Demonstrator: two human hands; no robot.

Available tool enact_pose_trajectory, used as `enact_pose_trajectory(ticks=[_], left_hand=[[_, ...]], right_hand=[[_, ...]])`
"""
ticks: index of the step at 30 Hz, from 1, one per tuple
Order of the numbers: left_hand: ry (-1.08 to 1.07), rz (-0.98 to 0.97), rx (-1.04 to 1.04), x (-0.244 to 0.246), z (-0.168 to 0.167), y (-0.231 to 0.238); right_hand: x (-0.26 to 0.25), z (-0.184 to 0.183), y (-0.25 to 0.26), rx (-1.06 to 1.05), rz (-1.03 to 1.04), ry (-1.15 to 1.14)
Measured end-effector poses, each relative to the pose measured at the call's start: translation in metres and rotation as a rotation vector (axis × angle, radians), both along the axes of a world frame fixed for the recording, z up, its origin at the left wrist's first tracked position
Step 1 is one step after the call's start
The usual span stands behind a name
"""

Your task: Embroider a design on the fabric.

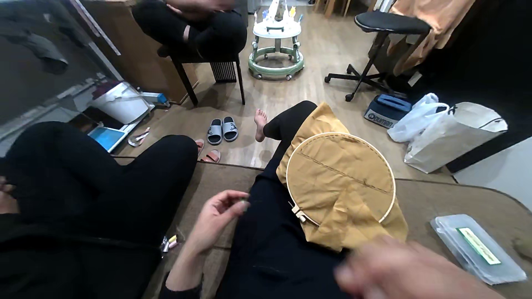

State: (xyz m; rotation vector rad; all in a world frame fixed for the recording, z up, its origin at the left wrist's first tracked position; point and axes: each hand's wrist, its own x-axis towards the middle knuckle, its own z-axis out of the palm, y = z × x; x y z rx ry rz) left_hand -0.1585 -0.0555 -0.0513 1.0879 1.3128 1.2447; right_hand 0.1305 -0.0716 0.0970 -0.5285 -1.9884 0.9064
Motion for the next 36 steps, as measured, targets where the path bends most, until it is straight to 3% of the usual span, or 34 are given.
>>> enact_pose_trajectory(ticks=[3,5,9,14,18,25,31,36], left_hand=[[-0.199,-0.295,0.232,0.047,0.036,-0.007],[-0.273,-0.419,0.293,0.071,0.046,-0.005],[-0.397,-0.454,0.230,0.092,0.051,0.001],[-0.303,-0.622,0.161,0.087,0.046,-0.003],[-0.192,-0.508,0.211,0.074,0.049,-0.007],[-0.130,-0.398,0.331,0.062,0.060,-0.005],[0.285,-0.279,0.496,0.089,0.058,0.000],[0.047,-0.445,0.451,0.121,0.041,0.003]], right_hand=[[-0.008,-0.062,0.034,0.085,-0.124,-0.099],[-0.008,-0.084,0.043,0.112,-0.161,-0.090],[0.004,-0.086,0.046,0.042,-0.162,-0.062],[0.017,-0.089,0.049,-0.153,-0.099,0.051],[0.028,-0.092,0.048,-0.284,-0.107,0.135],[0.052,-0.101,0.043,-0.282,-0.100,0.006],[0.056,-0.099,0.040,-0.322,-0.064,0.013],[0.046,-0.093,0.040,-0.383,-0.055,0.164]])
